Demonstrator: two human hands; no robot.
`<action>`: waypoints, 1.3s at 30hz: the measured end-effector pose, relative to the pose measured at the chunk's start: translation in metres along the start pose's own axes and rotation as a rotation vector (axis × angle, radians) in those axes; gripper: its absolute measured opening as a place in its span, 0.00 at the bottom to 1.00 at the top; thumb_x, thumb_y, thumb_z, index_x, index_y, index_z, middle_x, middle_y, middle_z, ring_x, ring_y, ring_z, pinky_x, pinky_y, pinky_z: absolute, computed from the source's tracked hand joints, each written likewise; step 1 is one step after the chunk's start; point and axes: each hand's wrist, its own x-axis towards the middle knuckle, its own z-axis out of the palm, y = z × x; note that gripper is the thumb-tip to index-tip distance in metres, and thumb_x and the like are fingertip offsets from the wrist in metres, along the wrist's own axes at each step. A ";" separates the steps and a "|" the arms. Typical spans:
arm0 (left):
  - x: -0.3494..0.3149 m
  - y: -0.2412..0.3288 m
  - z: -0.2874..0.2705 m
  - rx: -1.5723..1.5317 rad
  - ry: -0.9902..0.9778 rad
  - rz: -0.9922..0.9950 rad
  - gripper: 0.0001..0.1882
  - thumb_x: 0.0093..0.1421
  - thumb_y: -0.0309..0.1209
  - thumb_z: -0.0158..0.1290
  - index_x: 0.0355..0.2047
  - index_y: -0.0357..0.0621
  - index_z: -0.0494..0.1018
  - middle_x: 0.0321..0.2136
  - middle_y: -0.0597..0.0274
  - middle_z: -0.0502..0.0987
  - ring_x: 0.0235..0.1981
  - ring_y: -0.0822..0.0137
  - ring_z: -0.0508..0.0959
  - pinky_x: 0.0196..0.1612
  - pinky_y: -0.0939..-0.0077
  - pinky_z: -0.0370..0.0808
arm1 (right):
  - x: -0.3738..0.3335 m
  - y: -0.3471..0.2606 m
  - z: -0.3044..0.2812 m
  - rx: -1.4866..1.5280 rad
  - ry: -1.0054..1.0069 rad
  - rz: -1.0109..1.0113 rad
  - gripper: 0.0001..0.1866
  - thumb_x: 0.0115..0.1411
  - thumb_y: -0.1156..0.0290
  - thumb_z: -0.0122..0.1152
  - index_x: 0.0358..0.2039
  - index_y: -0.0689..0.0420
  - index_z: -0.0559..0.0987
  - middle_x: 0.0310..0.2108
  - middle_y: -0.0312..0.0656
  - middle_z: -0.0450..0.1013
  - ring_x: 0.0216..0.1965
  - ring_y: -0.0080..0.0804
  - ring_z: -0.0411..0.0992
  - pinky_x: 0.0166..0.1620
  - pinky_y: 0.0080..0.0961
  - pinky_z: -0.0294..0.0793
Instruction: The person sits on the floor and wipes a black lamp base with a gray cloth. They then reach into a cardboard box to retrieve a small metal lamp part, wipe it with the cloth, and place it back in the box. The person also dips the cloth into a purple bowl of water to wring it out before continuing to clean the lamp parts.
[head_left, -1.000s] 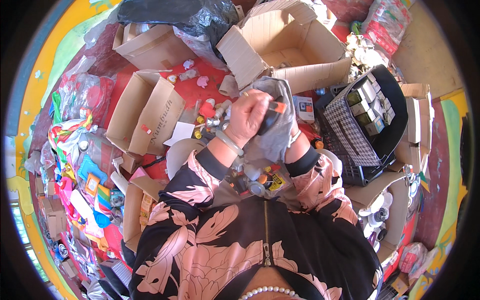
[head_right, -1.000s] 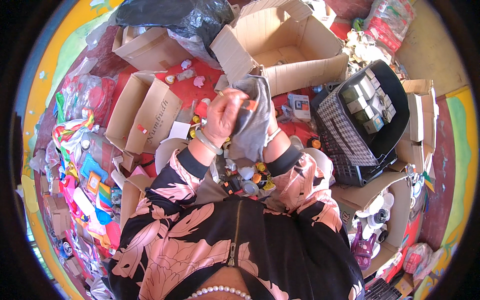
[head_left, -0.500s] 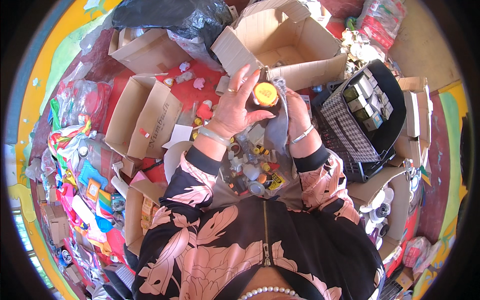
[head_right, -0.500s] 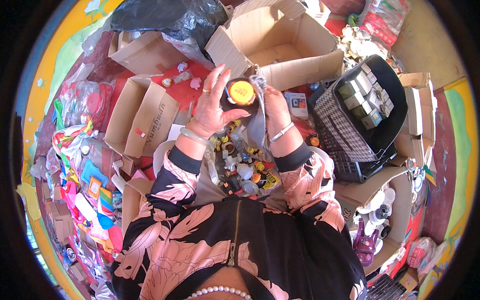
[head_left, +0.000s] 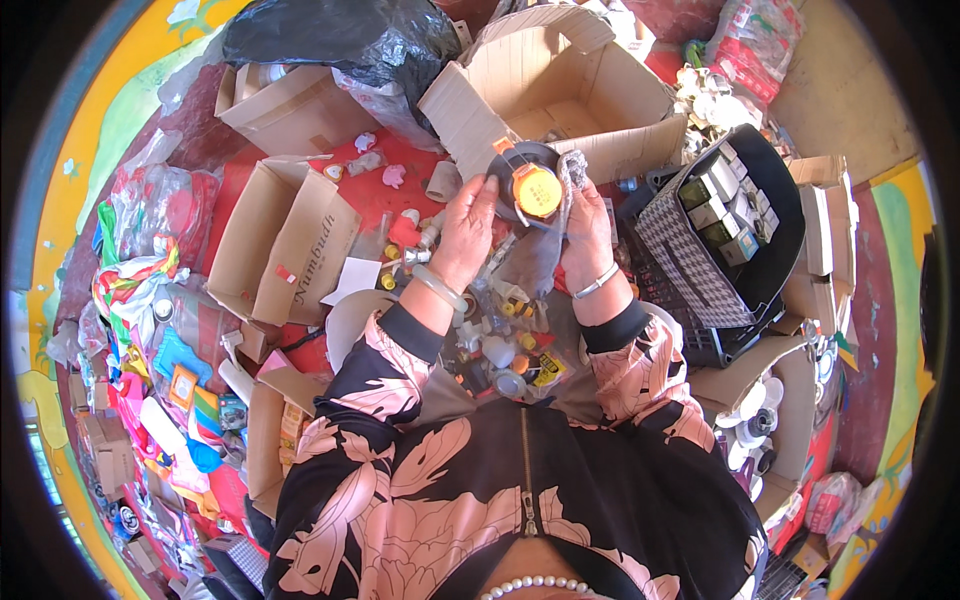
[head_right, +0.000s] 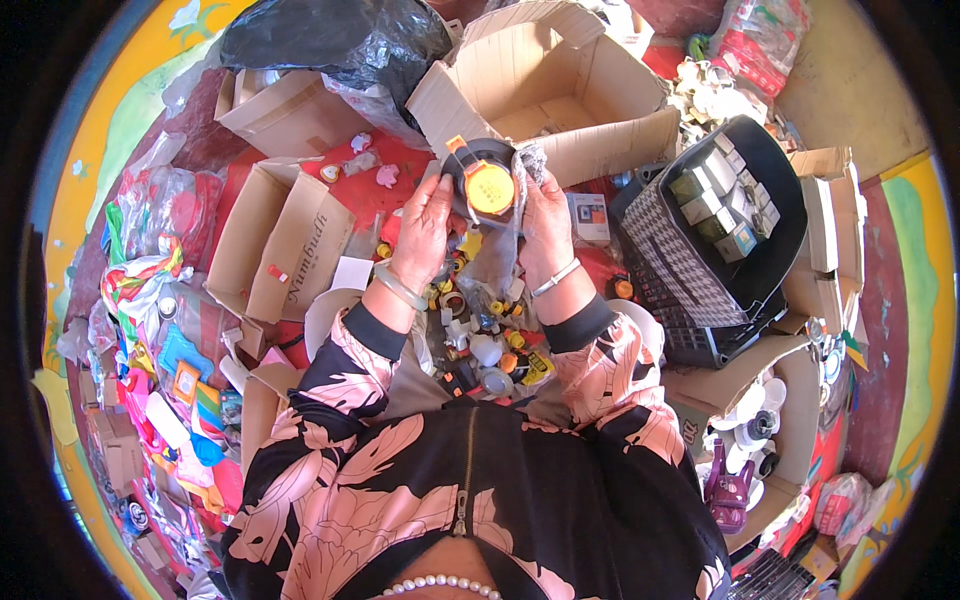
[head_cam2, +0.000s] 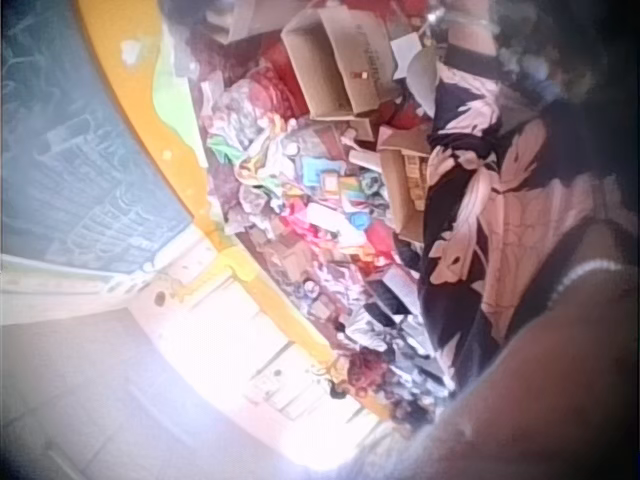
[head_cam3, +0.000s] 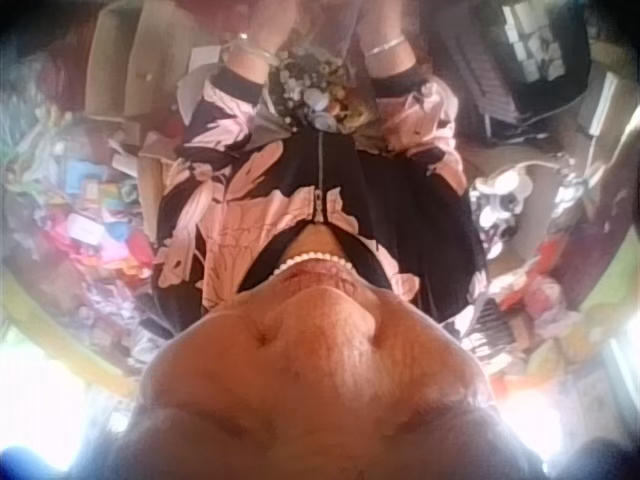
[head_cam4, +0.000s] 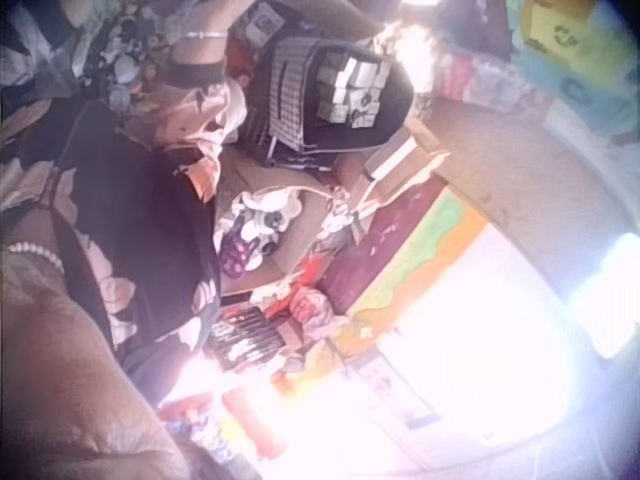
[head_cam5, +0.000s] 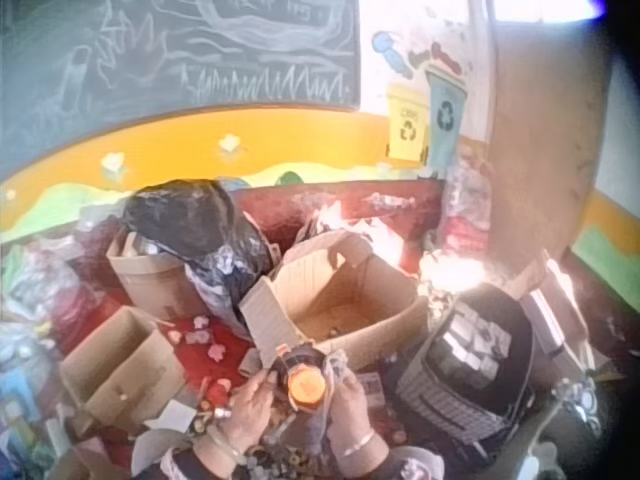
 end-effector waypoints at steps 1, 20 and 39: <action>0.000 0.000 -0.003 0.018 0.026 -0.005 0.11 0.65 0.36 0.40 0.35 0.42 0.68 0.21 0.72 0.69 0.17 0.82 0.66 0.19 0.87 0.64 | -0.003 -0.002 0.006 -0.040 0.011 -0.014 0.07 0.61 0.74 0.49 0.38 0.59 0.73 0.33 0.38 0.75 0.33 0.25 0.74 0.37 0.22 0.75; -0.002 0.017 -0.018 0.582 -0.164 0.261 0.09 0.61 0.30 0.45 0.28 0.36 0.66 0.17 0.50 0.67 0.18 0.55 0.67 0.24 0.68 0.64 | -0.013 -0.030 0.014 -0.771 -0.372 -0.006 0.11 0.61 0.74 0.48 0.42 0.61 0.74 0.30 0.30 0.71 0.32 0.14 0.66 0.37 0.14 0.67; 0.014 0.004 -0.018 0.233 0.034 0.160 0.10 0.64 0.30 0.42 0.30 0.35 0.67 0.19 0.65 0.66 0.22 0.77 0.64 0.25 0.79 0.64 | -0.028 0.018 0.016 -0.199 -0.064 -0.060 0.10 0.65 0.70 0.43 0.41 0.58 0.72 0.35 0.30 0.71 0.35 0.15 0.66 0.40 0.13 0.67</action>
